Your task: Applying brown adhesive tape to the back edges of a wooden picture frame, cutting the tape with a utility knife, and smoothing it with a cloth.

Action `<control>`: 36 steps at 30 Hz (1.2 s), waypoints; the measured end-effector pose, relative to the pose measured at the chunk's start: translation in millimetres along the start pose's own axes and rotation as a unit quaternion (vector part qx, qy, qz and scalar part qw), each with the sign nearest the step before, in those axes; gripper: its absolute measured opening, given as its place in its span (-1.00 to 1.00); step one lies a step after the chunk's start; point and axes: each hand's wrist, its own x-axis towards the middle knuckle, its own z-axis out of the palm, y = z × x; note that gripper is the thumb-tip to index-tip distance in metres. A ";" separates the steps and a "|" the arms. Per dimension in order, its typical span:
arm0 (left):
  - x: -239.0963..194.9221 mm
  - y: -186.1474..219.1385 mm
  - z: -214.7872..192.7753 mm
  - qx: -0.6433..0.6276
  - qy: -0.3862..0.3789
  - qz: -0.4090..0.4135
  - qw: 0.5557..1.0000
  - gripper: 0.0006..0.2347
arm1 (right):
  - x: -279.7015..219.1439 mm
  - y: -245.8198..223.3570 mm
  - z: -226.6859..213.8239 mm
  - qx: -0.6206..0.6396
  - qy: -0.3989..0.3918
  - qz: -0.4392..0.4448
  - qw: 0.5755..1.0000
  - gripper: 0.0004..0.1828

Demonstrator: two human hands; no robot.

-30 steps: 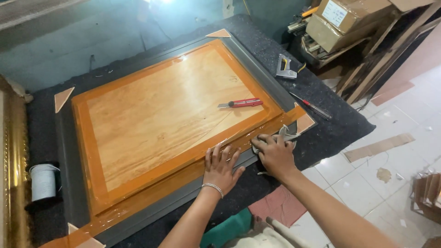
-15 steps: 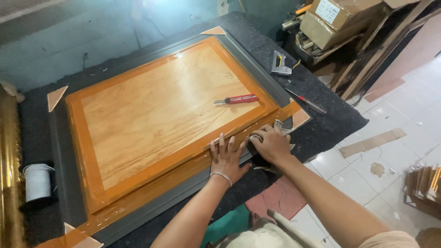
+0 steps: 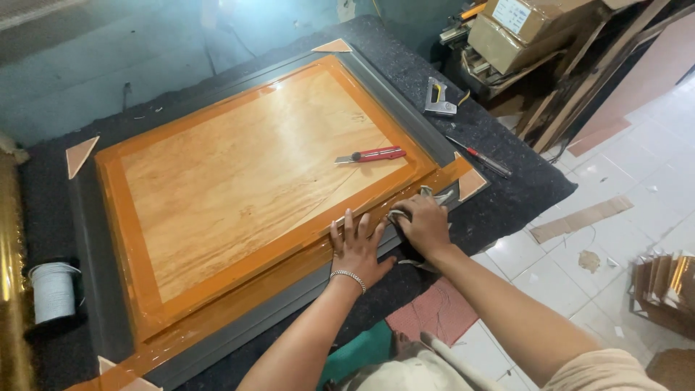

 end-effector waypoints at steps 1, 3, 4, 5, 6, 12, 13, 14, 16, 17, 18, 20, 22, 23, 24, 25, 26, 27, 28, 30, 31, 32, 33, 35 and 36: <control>0.4 -0.1 0.9 0.000 0.001 0.000 1.000 -0.35 | 4.4 -0.1 2.3 0.000 0.001 0.000 1.000 -0.83; -2.4 0.1 3.5 -0.003 0.005 0.006 1.000 -0.40 | 10.4 -1.0 8.1 0.017 0.041 -0.043 0.998 -0.87; -3.9 -0.4 2.1 -0.004 0.004 0.004 1.000 -0.40 | 13.4 -1.1 9.4 0.017 0.039 -0.044 0.998 -0.87; -2.7 -0.8 0.2 -0.006 -0.002 0.005 1.000 -0.41 | 18.1 -0.3 9.7 -0.001 0.033 -0.020 0.999 -0.89; -1.4 -1.3 -1.7 -0.008 -0.007 0.005 1.000 -0.41 | 23.0 0.5 9.9 -0.019 0.027 0.003 0.999 -0.90; -1.6 -2.0 -3.6 0.000 0.000 0.005 1.000 -0.35 | 14.6 6.6 3.7 0.006 0.031 0.110 0.993 -0.82; -2.3 -1.7 -4.4 0.001 0.003 0.007 1.000 -0.35 | 15.7 8.5 0.4 0.006 0.034 0.110 0.993 -0.82; -2.8 -1.4 -5.0 -0.002 0.009 0.012 1.000 -0.33 | 16.9 10.6 -2.9 -0.022 0.048 0.108 0.993 -0.80; -3.3 0.9 -7.4 -0.005 0.018 0.017 1.000 -0.30 | 24.9 17.9 -10.9 -0.051 0.065 0.106 0.991 -0.79; -3.1 0.6 -9.9 -0.004 0.009 0.015 1.000 -0.31 | 33.7 21.0 -14.7 -0.091 0.118 0.089 0.985 -0.78; -2.6 0.2 -12.5 -0.002 0.000 0.012 1.000 -0.32 | 42.6 24.0 -18.6 -0.130 0.171 0.072 0.974 -0.78; -3.1 1.6 -14.9 0.001 -0.010 0.009 1.000 -0.33 | 65.2 13.7 -18.9 -0.114 0.153 0.027 0.981 -0.75; -0.4 1.1 -16.5 0.006 -0.018 0.007 1.000 -0.34 | 94.0 2.4 -9.5 -0.097 0.137 -0.018 0.986 -0.72; -0.3 1.4 -16.0 0.004 -0.034 0.006 0.999 -0.36 | 108.1 -2.9 0.5 -0.116 0.090 -0.059 0.987 -0.69; 0.0 1.8 -15.3 0.003 -0.049 0.004 0.999 -0.38 | 122.3 -7.9 10.4 -0.134 0.042 -0.100 0.985 -0.65; 0.4 -1.1 -1.3 0.003 -0.047 0.007 0.999 -0.38 | 112.5 -30.8 -19.1 -0.136 0.045 -0.098 0.985 -0.65; 1.2 -4.1 12.8 0.042 0.048 0.016 0.998 -0.35 | 102.6 -53.6 -48.2 -0.051 -0.095 -0.065 0.992 -0.61; 1.4 -6.9 27.1 0.079 0.141 0.028 0.986 -0.32 | 91.4 -76.2 -77.0 0.036 -0.231 -0.030 0.972 -0.56; 2.3 -5.9 26.6 0.078 0.143 0.032 0.986 -0.32 | 98.5 -61.6 -65.6 0.035 -0.228 -0.027 0.973 -0.56; 3.6 -5.5 26.1 0.094 0.120 0.017 0.988 -0.34 | 111.8 -31.4 -42.1 0.034 0.055 -0.070 0.995 -0.61; 3.7 -5.7 23.3 0.093 0.118 0.021 0.988 -0.34 | 109.8 -9.6 -51.2 0.034 0.055 -0.066 0.996 -0.61; 3.2 -5.8 20.8 0.076 0.119 0.021 0.990 -0.35 | 106.8 12.2 -60.1 0.049 0.109 0.044 0.992 -0.52; 1.2 -4.5 18.6 0.058 0.118 0.022 0.991 -0.36 | 101.3 34.8 -69.0 0.061 0.161 0.155 0.973 -0.40; 3.6 -4.6 19.1 0.063 0.130 0.026 0.989 -0.35 | 91.1 73.1 -88.5 0.088 0.053 0.270 0.957 -0.39; 4.0 -5.1 19.2 0.070 0.145 0.026 0.987 -0.35 | 85.4 91.4 -97.8 0.115 -0.055 0.375 0.918 -0.34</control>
